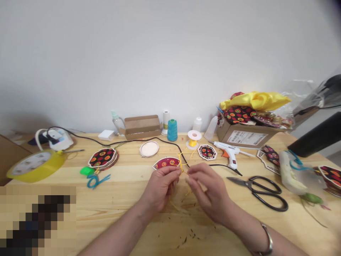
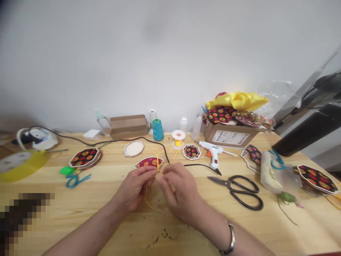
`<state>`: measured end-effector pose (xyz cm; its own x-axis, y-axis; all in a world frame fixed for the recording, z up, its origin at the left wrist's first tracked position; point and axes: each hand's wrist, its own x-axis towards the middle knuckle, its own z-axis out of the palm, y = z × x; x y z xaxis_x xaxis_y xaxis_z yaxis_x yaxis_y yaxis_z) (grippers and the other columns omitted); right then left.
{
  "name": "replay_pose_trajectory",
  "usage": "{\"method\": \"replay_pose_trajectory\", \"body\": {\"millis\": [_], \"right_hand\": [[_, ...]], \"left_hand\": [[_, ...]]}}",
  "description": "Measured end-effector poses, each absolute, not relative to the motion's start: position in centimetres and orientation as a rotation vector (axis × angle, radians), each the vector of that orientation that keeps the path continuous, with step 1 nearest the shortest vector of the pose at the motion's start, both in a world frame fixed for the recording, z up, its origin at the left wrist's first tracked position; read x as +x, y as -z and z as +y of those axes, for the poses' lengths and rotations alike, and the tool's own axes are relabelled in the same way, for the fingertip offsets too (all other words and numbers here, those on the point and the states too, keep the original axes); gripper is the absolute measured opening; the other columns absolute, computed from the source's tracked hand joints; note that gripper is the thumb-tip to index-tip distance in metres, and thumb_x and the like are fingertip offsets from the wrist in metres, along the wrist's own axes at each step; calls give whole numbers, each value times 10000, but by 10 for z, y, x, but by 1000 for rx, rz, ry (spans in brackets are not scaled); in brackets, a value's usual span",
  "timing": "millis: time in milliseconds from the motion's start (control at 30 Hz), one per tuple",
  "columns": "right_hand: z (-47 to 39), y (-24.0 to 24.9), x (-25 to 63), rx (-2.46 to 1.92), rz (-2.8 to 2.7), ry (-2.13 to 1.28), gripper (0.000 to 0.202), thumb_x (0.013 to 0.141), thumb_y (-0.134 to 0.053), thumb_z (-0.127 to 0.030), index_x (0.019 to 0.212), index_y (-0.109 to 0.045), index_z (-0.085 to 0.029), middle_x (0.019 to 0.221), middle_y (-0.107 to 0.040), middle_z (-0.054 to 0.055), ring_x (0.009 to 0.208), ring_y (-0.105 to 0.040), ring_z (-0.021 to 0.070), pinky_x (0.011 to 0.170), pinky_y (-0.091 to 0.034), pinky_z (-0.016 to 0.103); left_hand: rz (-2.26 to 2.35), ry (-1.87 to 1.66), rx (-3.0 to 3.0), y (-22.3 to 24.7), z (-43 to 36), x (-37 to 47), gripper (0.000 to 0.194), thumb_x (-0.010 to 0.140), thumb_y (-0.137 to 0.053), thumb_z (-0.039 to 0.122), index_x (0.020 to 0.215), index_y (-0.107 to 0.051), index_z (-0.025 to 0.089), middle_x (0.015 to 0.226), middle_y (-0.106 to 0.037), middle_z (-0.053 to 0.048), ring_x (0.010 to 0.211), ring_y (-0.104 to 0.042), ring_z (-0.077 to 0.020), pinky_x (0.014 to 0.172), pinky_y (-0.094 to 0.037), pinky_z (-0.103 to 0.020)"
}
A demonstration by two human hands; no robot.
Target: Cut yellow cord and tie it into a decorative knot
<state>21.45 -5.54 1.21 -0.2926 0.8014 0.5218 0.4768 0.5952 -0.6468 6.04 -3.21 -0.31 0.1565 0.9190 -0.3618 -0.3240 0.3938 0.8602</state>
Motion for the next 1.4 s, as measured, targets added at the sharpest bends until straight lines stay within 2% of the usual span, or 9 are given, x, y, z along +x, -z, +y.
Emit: {"method": "replay_pose_trajectory", "body": {"millis": [100, 167, 233, 333, 433, 767, 1067, 1267, 1400], "right_hand": [[-44, -10, 216, -1180, -1544, -1050, 167, 832, -523, -328, 834, -579, -170, 868, -616, 76, 823, -571, 174, 756, -454, 326], [-41, -8, 214, -1175, -1344, -1426, 255, 785, -571, -411, 829, -555, -160, 754, -614, 47, 701, -584, 153, 681, -478, 311], [-40, -8, 213, -1166, -1237, -1580, 312, 740, -609, -456, 787, -519, -161, 612, -577, 1, 566, -553, 121, 577, -466, 272], [-41, -10, 210, -1201, -1217, -1567, 336, 694, -646, -463, 710, -470, -177, 460, -443, -72, 409, -403, 67, 416, -321, 195], [-41, -13, 210, -1237, -1240, -1505, 323, 678, -655, -440, 666, -469, -176, 475, -398, -79, 413, -333, 53, 404, -242, 192], [-38, -12, 214, -1291, -1309, -1403, 219, 711, -602, -352, 651, -481, -179, 513, -415, -60, 450, -335, 71, 430, -255, 215], [-37, -17, 217, -1258, -1350, -1507, 228, 754, -563, -362, 669, -512, -157, 533, -406, -56, 464, -329, 61, 446, -250, 212], [-33, -17, 222, -1258, -1383, -1548, 197, 677, -631, -321, 723, -582, -136, 623, -507, -23, 507, -372, 63, 484, -284, 216], [-32, -15, 222, -1311, -1404, -1484, 177, 656, -630, -305, 657, -554, -145, 579, -484, -34, 500, -362, 68, 478, -276, 218]], "left_hand": [[1034, -980, 757, 0, -34, 62, 194, 609, -733, 290, 696, -663, 132, 408, -422, 75, 365, -311, -19, 373, -179, -163], [1046, -930, 832, -1, -36, 62, 198, 626, -714, 302, 715, -676, 129, 403, -414, 74, 352, -274, -20, 365, -151, -178], [1048, -877, 927, 0, -37, 61, 201, 654, -683, 298, 763, -691, 129, 416, -417, 70, 349, -241, -21, 363, -119, -191], [1042, -837, 1018, 2, -38, 60, 192, 681, -652, 286, 788, -700, 134, 437, -385, 72, 364, -218, -23, 372, -101, -199], [1043, -824, 1027, 4, -38, 59, 189, 684, -653, 302, 776, -697, 142, 452, -360, 76, 373, -212, -24, 377, -98, -201], [1050, -799, 1059, 2, -37, 61, 256, 663, -692, 379, 772, -685, 148, 483, -435, 64, 383, -241, -25, 372, -134, -190], [1076, -801, 1092, 2, -37, 60, 268, 686, -664, 400, 747, -702, 142, 427, -373, 73, 382, -234, -34, 385, -126, -202], [1070, -804, 1091, 2, -36, 59, 256, 689, -664, 386, 758, -703, 143, 440, -364, 76, 389, -229, -31, 383, -130, -196], [1077, -792, 1116, 3, -37, 59, 231, 699, -656, 369, 740, -695, 146, 463, -385, 71, 402, -249, -32, 382, -146, -188]]}}
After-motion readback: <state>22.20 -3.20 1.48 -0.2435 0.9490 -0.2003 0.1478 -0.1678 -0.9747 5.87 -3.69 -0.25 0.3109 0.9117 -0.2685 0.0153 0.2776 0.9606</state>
